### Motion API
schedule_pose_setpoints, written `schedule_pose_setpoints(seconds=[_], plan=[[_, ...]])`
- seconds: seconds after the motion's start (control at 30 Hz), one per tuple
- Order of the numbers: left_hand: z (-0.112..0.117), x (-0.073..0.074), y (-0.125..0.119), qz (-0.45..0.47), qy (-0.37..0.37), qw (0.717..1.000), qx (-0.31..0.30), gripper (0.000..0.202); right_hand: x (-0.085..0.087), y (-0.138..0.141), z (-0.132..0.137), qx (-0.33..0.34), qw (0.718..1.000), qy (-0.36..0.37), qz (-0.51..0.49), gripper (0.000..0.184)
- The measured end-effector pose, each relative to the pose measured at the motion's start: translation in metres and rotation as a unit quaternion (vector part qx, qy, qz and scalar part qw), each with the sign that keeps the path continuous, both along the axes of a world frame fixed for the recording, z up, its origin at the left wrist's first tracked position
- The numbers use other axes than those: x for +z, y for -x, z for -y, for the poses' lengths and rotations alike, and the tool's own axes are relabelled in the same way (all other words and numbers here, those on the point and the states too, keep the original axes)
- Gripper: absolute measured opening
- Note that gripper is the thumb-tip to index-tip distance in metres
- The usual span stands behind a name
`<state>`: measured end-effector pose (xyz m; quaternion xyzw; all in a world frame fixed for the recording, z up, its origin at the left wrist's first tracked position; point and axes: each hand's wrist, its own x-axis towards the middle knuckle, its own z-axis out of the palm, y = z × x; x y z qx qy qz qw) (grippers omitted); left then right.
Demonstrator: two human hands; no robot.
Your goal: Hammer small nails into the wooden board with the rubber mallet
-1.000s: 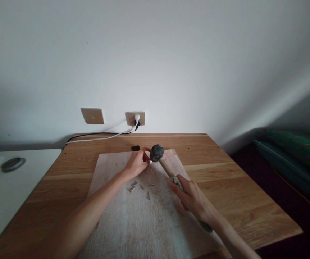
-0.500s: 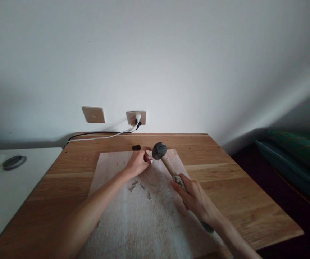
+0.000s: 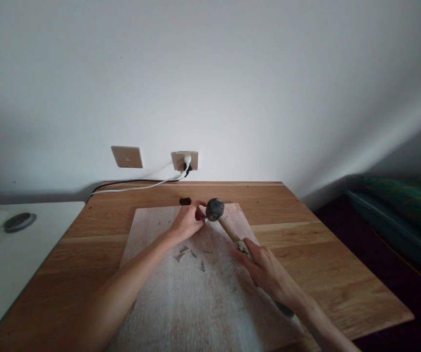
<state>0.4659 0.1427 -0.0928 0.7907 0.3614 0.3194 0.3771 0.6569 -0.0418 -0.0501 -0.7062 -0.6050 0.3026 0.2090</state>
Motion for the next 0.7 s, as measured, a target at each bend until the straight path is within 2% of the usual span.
schedule_pose_setpoints(seconds=[0.3,0.47,0.57,0.63,0.7], plan=[[0.000,-0.003,0.001,0.010,-0.007,1.000,-0.009,0.047,0.005,0.004,0.000,-0.005,1.000,0.009,-0.009,0.035],[-0.002,-0.003,0.004,-0.007,-0.010,0.999,-0.033,0.046,0.002,0.000,0.022,-0.033,0.999,0.017,-0.037,0.038],[-0.002,0.009,0.012,-0.054,-0.036,0.996,-0.064,0.052,-0.004,-0.007,0.042,-0.048,0.996,0.053,-0.055,0.043],[0.003,0.024,0.020,-0.107,-0.095,0.986,-0.084,0.053,-0.009,-0.010,0.051,-0.064,0.995,0.067,-0.045,0.044],[0.014,0.040,0.027,-0.167,-0.179,0.963,-0.112,0.045,-0.012,-0.011,0.056,-0.074,0.995,0.066,-0.029,0.044]])
